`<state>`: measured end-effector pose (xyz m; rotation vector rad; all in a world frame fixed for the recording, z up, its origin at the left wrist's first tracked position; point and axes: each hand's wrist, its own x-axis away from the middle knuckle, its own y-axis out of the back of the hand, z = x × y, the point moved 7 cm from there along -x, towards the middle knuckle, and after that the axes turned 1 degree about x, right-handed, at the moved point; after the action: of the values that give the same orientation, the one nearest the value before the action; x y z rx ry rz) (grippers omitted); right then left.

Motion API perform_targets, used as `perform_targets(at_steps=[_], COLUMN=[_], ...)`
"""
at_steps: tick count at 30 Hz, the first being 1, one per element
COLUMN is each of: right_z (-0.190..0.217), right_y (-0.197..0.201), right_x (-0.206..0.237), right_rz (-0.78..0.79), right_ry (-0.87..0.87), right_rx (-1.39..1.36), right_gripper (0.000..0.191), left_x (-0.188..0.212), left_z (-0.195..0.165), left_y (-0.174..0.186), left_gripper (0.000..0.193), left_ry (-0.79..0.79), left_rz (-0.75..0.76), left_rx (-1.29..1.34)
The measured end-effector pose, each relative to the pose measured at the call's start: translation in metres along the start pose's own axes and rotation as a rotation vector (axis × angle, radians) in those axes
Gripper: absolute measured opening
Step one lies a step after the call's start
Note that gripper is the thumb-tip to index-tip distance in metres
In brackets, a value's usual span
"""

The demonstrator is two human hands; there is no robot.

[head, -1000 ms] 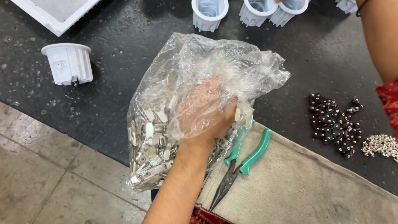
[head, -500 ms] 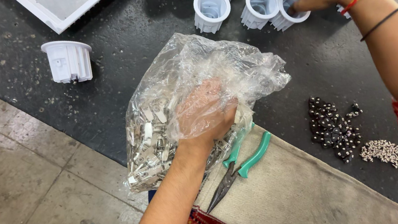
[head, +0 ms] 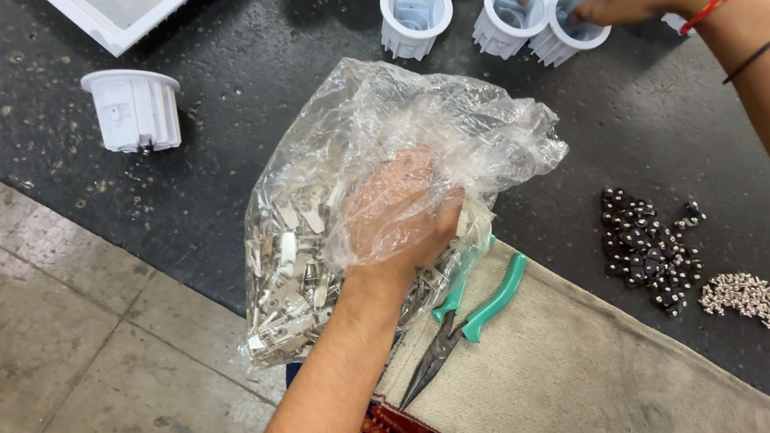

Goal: The person sits at a factory workbench assembling white plastic lamp holder sockets. They hold each socket body, position small screws and metal terminals, and use a green electric screwdriver to drive the screws into the plastic parts, then set finished sockets aside and pick up the next one.

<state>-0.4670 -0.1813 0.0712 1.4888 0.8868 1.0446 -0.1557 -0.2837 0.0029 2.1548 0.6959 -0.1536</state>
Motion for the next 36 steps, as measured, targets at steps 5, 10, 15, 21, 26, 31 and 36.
perform_targets(at_steps=[5,10,15,21,26,31,36], right_z=[0.02,0.02,0.022,0.023,0.025,0.027,0.02], right_y=[0.003,0.003,0.007,0.009,0.005,0.005,0.005], right_x=[0.001,0.004,-0.003,-0.018,-0.027,-0.028,-0.022], right_rz=[-0.157,-0.103,-0.096,-0.055,0.037,0.049,0.075], right_ry=[0.25,0.179,0.2,0.216,0.214,0.192,0.053], right_rx=[0.186,0.178,0.085,0.005,0.028,0.039,0.033], right_gripper=[0.072,0.07,0.073,0.073,0.068,0.06,0.055], left_x=[0.0,0.001,0.002,0.001,0.001,0.001,0.001], left_z=[0.0,0.0,0.001,0.004,0.005,-0.001,-0.004], left_y=[0.0,0.001,-0.001,-0.006,-0.007,0.002,0.007], left_gripper=[0.047,0.047,0.05,0.051,0.047,0.043,0.042], left_ry=[0.006,-0.002,-0.015,0.005,0.021,-0.036,-0.037], left_rz=[0.018,0.004,-0.017,0.008,0.029,-0.052,-0.074], left_rx=[0.0,0.014,-0.007,0.001,0.039,0.041,0.044])
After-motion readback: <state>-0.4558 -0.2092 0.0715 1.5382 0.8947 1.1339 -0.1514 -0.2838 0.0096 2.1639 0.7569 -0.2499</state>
